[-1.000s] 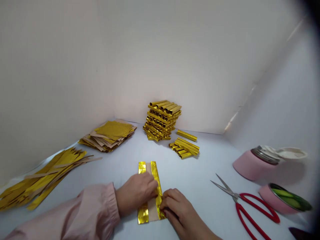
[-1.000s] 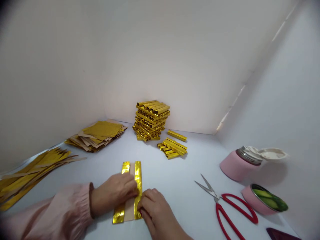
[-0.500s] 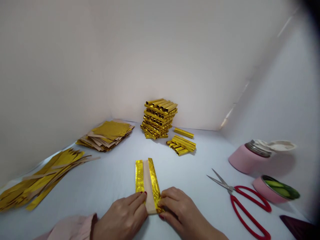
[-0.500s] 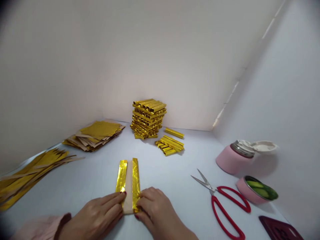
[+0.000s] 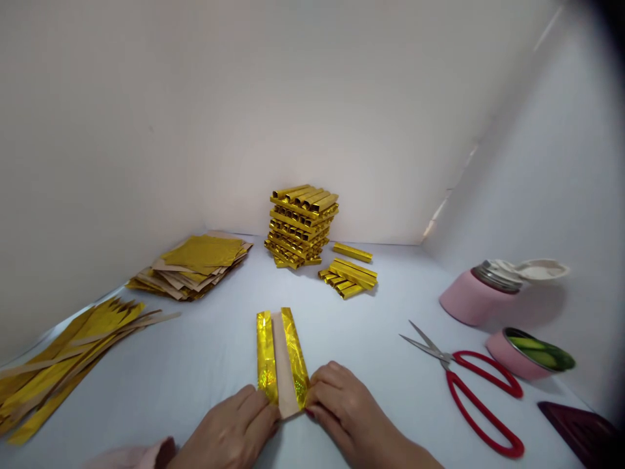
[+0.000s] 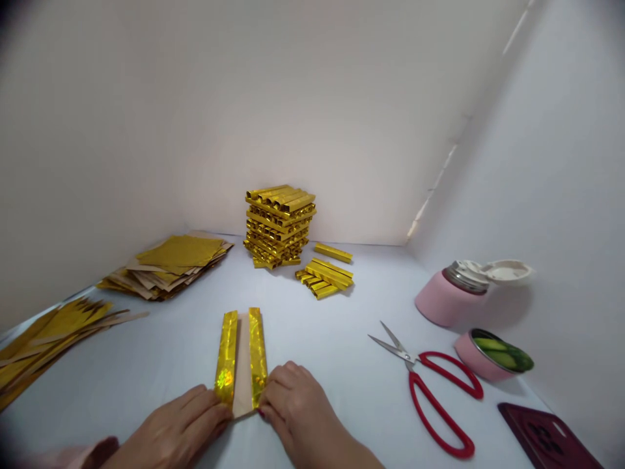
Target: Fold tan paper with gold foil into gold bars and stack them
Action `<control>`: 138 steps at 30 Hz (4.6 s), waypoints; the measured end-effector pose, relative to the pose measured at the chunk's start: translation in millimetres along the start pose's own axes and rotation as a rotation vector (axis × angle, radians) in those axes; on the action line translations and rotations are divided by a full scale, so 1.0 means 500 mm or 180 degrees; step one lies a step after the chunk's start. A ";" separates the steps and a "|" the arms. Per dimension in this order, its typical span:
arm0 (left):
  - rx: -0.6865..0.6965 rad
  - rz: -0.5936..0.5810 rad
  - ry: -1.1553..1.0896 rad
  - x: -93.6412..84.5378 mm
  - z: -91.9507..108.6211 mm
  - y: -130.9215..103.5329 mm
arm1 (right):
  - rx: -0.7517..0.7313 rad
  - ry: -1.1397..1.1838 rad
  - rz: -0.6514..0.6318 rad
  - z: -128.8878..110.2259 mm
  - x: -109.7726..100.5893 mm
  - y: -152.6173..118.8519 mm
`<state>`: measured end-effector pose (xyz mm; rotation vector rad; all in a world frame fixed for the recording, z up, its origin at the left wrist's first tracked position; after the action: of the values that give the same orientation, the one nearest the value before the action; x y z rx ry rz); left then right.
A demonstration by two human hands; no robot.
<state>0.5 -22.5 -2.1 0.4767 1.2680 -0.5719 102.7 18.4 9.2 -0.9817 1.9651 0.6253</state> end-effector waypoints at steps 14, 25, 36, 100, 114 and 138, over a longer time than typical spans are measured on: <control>-0.0267 0.0175 -0.0712 -0.009 -0.037 0.007 | 0.0376 0.0457 0.0162 0.028 0.005 0.005; 0.0579 0.0069 0.0832 -0.016 0.023 -0.003 | 0.0583 0.0304 0.0375 0.034 -0.006 -0.004; 0.0329 -0.0473 0.0697 0.015 -0.007 -0.024 | -0.1212 -0.1469 0.1183 -0.096 0.035 -0.040; -0.0493 -0.0143 0.0629 -0.016 -0.056 0.075 | -0.1062 -0.1349 0.1130 -0.106 0.055 -0.025; -0.0550 -0.0536 0.0704 -0.036 -0.025 0.125 | 0.0780 -0.0208 -0.0089 0.025 -0.022 -0.043; -0.0195 -0.0222 0.0149 -0.016 -0.065 0.113 | 0.0889 -0.0302 0.0307 0.041 -0.066 -0.003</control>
<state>10.8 42.5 -0.8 0.3979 1.3473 -0.5816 124.6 45.5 26.3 -0.6777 1.9596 0.4263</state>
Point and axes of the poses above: each hand's wrist, its own y-axis towards the middle knuckle, its own x-axis out of the palm, z = x × y, the point moved 9 cm from there along y, towards the middle knuckle, and after that the axes turned 14 degrees about -z, right-handed, at the moved point
